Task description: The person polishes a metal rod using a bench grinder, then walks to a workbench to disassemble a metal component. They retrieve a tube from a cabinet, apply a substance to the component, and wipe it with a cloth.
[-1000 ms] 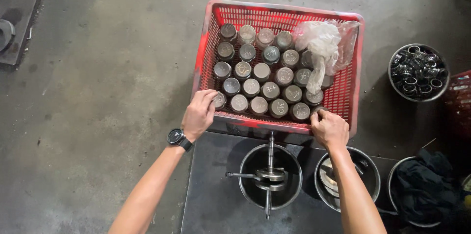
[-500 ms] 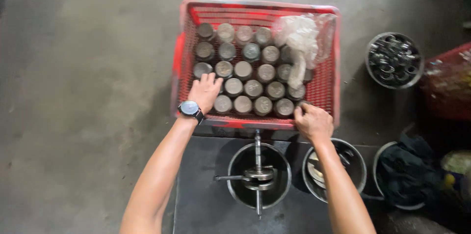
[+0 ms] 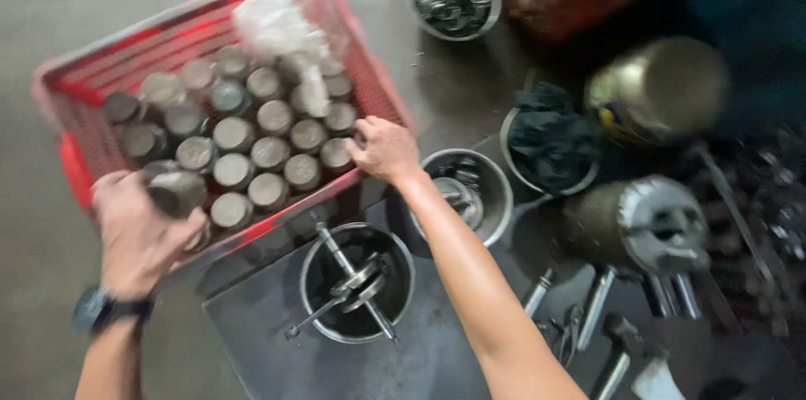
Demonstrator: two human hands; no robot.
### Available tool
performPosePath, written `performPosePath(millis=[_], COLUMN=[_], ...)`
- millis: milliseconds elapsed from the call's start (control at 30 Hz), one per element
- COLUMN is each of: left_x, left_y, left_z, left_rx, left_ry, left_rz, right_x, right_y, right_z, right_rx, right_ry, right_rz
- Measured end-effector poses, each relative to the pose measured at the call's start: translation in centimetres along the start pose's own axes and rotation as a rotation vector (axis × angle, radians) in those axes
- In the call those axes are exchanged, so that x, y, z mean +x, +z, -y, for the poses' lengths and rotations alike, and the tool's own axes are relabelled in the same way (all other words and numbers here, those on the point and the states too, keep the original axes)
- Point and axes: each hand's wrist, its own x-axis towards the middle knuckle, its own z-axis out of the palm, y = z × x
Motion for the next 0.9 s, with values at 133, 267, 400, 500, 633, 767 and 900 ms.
performPosePath(millis=[133,267,400,500,633,767,900], left_x=[-5.0,-11.5,-15.5,-19.3,-24.0,-27.0,-26.7], left_y=[-5.3,-6.8,-5.6,-2.2,0.9,1.8,1.2], left_z=[-6.0,-15.9,-27.2,-34.0,-38.9,-40.6,-40.8], left_rx=[-0.575,-1.143,-0.950,-1.140,-1.135,-0.966,-0.930], left_ry=[-0.118,-0.173,-0.070,-0.124,-0.188,-0.007,0.093], left_rz=[-0.164,-0.322,-0.327,-0.013,0.229,0.205,0.110], right_x=[-4.8,-15.2,-26.3,-31.8,-37.5,-40.7,-41.6], right_y=[-2.5,-7.6,-12.4,-15.3,-15.3,-15.2,-14.4], right_z=[-0.2,-1.6,-3.8,-5.0,-6.2,-5.8,-6.0], right_rx=[0.389,0.551,0.502,0.601,0.483,0.212,0.187], right_ry=[-0.226,-0.284,-0.377,-0.116,0.012,0.026,0.032], right_rz=[-0.328,-0.215,-0.024,0.151,0.306,0.413,0.350])
